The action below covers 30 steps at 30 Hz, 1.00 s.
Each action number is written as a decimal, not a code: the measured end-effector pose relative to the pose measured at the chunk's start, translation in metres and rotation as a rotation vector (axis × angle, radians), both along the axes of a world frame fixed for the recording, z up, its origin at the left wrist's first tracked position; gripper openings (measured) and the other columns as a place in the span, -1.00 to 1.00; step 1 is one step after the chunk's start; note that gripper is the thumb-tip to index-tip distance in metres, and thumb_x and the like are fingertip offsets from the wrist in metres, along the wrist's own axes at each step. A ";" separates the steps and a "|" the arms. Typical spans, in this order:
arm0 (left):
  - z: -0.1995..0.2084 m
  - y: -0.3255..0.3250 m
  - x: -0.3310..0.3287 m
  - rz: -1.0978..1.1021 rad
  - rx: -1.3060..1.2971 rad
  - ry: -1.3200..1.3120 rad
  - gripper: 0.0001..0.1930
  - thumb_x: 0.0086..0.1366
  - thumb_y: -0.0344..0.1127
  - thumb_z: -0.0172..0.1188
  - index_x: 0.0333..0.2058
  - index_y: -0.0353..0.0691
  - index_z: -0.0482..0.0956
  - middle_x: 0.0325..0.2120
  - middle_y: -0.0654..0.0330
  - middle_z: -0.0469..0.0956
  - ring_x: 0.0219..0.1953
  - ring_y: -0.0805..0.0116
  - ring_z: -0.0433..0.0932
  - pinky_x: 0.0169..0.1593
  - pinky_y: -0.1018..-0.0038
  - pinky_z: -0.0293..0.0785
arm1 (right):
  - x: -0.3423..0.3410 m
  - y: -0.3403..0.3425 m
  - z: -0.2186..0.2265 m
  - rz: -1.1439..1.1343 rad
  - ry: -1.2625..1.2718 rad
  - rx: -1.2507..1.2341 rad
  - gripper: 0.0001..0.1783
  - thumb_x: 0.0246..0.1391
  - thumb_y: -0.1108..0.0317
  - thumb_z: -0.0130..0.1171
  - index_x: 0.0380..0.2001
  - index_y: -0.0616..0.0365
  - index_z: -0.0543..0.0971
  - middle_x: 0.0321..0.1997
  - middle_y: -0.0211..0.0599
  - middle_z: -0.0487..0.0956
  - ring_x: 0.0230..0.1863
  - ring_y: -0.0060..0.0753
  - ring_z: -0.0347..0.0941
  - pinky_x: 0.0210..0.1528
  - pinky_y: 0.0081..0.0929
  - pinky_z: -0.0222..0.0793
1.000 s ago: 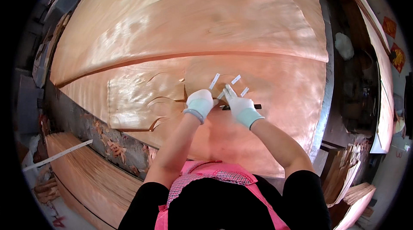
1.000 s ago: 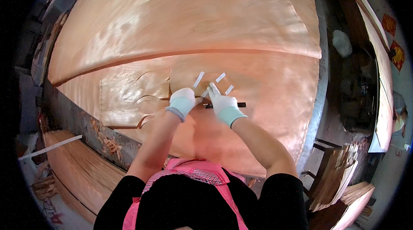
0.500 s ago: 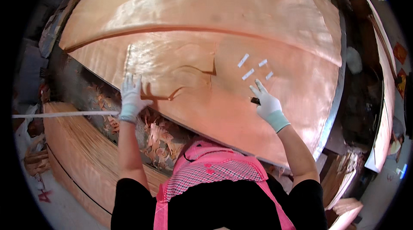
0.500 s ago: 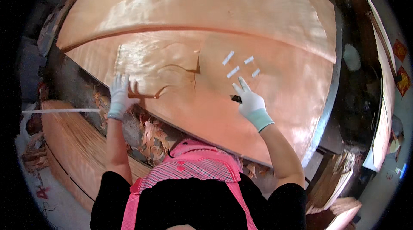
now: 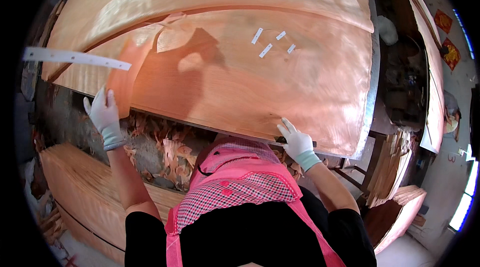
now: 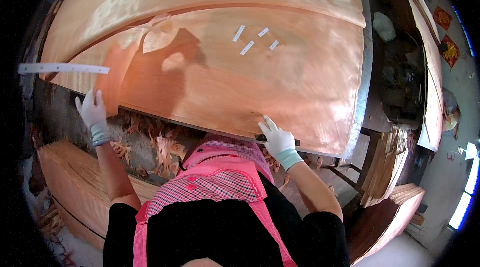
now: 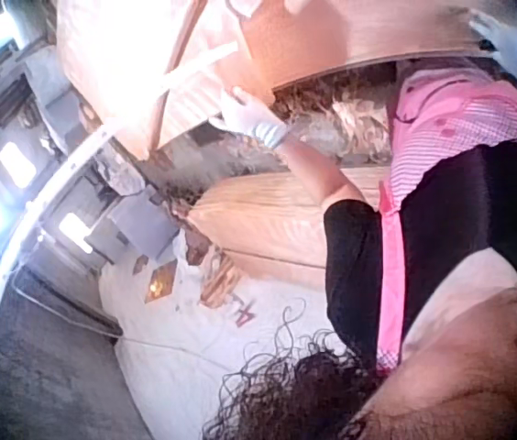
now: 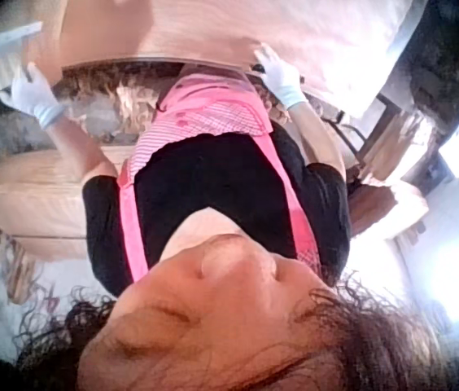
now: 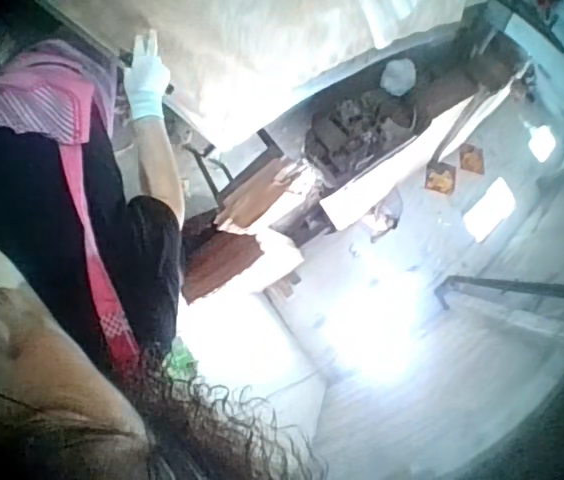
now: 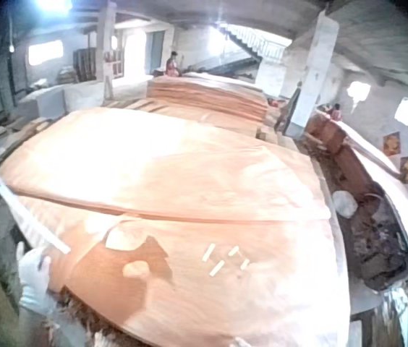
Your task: The person patches defects in wood veneer sheets by hand and using a utility knife. They place a veneer patch over a defect, cut a matching shape through both layers, apply tape to the patch, and press the patch into the sheet using a metal scraper.
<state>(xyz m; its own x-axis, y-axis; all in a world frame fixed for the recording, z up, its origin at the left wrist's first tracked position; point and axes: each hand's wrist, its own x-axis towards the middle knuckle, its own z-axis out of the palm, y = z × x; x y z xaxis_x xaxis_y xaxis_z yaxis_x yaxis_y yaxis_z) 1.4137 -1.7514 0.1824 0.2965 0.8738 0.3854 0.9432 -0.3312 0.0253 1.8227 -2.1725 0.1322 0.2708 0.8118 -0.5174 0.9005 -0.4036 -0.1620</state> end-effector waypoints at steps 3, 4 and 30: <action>0.003 0.011 -0.039 0.250 -0.008 -0.192 -0.52 0.41 0.08 0.14 0.12 -0.12 0.61 -0.04 0.02 0.66 0.31 -0.17 0.31 0.35 0.16 0.22 | -0.001 0.000 -0.004 0.010 -0.025 0.004 -0.34 -0.06 0.34 0.30 0.20 -0.19 0.49 0.48 -0.50 0.26 0.05 -0.20 0.57 -0.11 -0.16 0.59; 0.007 0.012 -0.043 0.241 0.013 -0.297 -0.52 0.40 0.07 0.15 0.11 -0.14 0.61 -0.04 0.02 0.66 0.28 -0.14 0.34 0.33 0.17 0.24 | 0.000 0.000 -0.003 0.007 -0.024 -0.006 -0.38 -0.06 0.35 0.30 0.16 -0.18 0.53 0.46 -0.49 0.28 0.05 -0.20 0.58 -0.10 -0.17 0.58; 0.043 0.012 0.176 -0.374 0.486 -0.253 -0.63 0.27 -0.41 0.17 0.06 -0.20 0.59 0.20 0.03 0.48 0.33 0.02 0.35 0.46 -0.06 0.00 | 0.238 0.402 0.357 0.149 -0.656 1.084 -0.81 0.21 0.30 0.03 -0.26 0.12 0.59 -0.31 0.05 0.66 -0.20 0.16 0.60 -0.15 -0.01 0.48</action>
